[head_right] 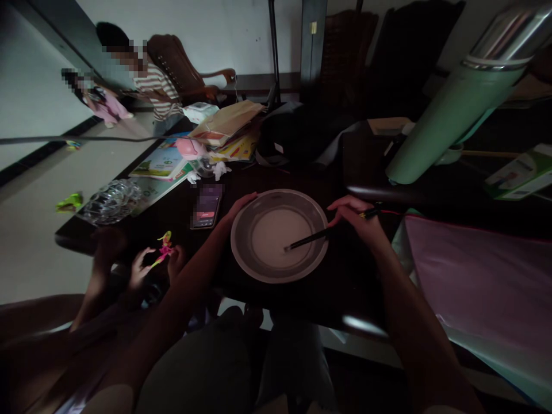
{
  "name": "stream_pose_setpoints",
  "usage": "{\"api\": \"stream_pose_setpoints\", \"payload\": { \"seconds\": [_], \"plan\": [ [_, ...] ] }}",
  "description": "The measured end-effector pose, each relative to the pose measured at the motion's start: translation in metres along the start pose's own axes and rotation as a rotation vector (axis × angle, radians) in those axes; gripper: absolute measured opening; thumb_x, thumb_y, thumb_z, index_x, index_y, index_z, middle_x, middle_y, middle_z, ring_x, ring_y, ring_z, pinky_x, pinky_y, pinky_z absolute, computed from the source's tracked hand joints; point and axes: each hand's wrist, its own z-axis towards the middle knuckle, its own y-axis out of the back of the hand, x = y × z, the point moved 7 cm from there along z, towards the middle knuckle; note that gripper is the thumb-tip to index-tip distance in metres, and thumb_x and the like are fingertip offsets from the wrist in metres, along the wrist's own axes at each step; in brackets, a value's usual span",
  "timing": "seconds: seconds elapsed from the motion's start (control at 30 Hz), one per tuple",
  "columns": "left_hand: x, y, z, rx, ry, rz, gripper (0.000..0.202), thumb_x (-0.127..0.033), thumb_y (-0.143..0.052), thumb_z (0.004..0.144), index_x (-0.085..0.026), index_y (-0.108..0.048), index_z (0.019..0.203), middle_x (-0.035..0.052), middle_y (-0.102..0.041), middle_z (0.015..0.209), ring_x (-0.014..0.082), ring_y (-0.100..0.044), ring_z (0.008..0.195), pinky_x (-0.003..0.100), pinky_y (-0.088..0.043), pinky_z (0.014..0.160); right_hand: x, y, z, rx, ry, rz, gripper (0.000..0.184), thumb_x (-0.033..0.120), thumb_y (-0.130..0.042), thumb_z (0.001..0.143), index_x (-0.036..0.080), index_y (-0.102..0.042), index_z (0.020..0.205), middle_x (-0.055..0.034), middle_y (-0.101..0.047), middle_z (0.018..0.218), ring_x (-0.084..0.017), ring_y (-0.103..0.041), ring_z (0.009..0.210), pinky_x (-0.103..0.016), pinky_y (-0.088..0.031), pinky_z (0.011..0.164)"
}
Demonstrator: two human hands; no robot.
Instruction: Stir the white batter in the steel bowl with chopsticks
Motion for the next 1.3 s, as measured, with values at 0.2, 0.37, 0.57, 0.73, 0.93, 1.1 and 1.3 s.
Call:
{"api": "stream_pose_setpoints", "payload": {
  "seconds": [0.2, 0.37, 0.57, 0.73, 0.93, 1.1, 1.3],
  "plan": [
    [0.0, 0.0, 0.0, 0.011, -0.007, 0.005, 0.031, -0.032, -0.051, 0.095, -0.013, -0.075, 0.097, 0.0027, -0.074, 0.069, 0.0141, -0.066, 0.06, 0.023, -0.051, 0.065, 0.003, -0.017, -0.002, 0.118, 0.052, -0.084, 0.014, 0.038, -0.064, 0.087, 0.028, -0.072, 0.09, -0.0013, -0.077, 0.079, -0.022, -0.073, 0.081, -0.036, -0.055, 0.076],
    [-0.001, 0.001, -0.001, 0.006, -0.039, 0.014, 0.029, -0.033, -0.055, 0.093, -0.014, -0.075, 0.101, 0.0022, -0.075, 0.074, 0.0142, -0.067, 0.066, 0.023, -0.052, 0.07, 0.001, 0.003, 0.0, -0.021, 0.042, -0.024, 0.018, 0.041, -0.059, 0.09, 0.027, -0.071, 0.091, 0.0011, -0.071, 0.062, -0.019, -0.07, 0.064, -0.033, -0.053, 0.066],
    [-0.002, -0.004, -0.004, 0.032, -0.035, -0.003, 0.03, -0.033, -0.054, 0.094, -0.012, -0.074, 0.104, 0.0041, -0.076, 0.079, 0.017, -0.071, 0.073, 0.024, -0.054, 0.072, -0.003, -0.022, 0.0, 0.161, 0.047, -0.077, 0.017, 0.04, -0.064, 0.088, 0.026, -0.072, 0.092, -0.0019, -0.077, 0.081, -0.021, -0.072, 0.08, -0.033, -0.054, 0.07],
    [-0.002, -0.005, -0.005, 0.011, -0.026, -0.013, 0.03, -0.031, -0.052, 0.095, -0.011, -0.074, 0.103, 0.0044, -0.076, 0.077, 0.0163, -0.071, 0.07, 0.022, -0.054, 0.068, -0.008, 0.008, 0.006, -0.067, 0.03, -0.025, 0.019, 0.04, -0.059, 0.091, 0.025, -0.071, 0.091, 0.0002, -0.071, 0.064, -0.019, -0.071, 0.066, -0.031, -0.053, 0.064],
    [-0.003, -0.009, -0.006, 0.054, -0.009, -0.025, 0.034, -0.031, -0.048, 0.096, -0.011, -0.072, 0.11, 0.0054, -0.077, 0.081, 0.0193, -0.073, 0.077, 0.026, -0.056, 0.074, -0.002, -0.026, -0.001, 0.188, 0.082, -0.045, 0.018, 0.039, -0.061, 0.09, 0.026, -0.073, 0.093, -0.0016, -0.076, 0.076, -0.021, -0.071, 0.076, -0.033, -0.054, 0.07],
    [-0.001, -0.009, -0.003, 0.078, -0.01, -0.046, 0.035, -0.032, -0.049, 0.095, -0.011, -0.071, 0.112, 0.0065, -0.078, 0.087, 0.0206, -0.073, 0.084, 0.028, -0.057, 0.079, 0.002, -0.002, 0.004, 0.006, 0.115, -0.096, 0.018, 0.037, -0.06, 0.091, 0.025, -0.072, 0.095, -0.002, -0.075, 0.075, -0.02, -0.072, 0.077, -0.032, -0.053, 0.07],
    [-0.002, -0.006, -0.003, 0.084, -0.045, -0.009, 0.036, -0.036, -0.056, 0.091, -0.013, -0.071, 0.114, 0.0049, -0.078, 0.086, 0.0206, -0.074, 0.083, 0.028, -0.057, 0.079, -0.002, -0.015, 0.001, 0.152, 0.086, -0.029, 0.021, 0.04, -0.059, 0.091, 0.024, -0.072, 0.094, -0.0003, -0.074, 0.069, -0.018, -0.071, 0.071, -0.031, -0.053, 0.068]
  ]
}}
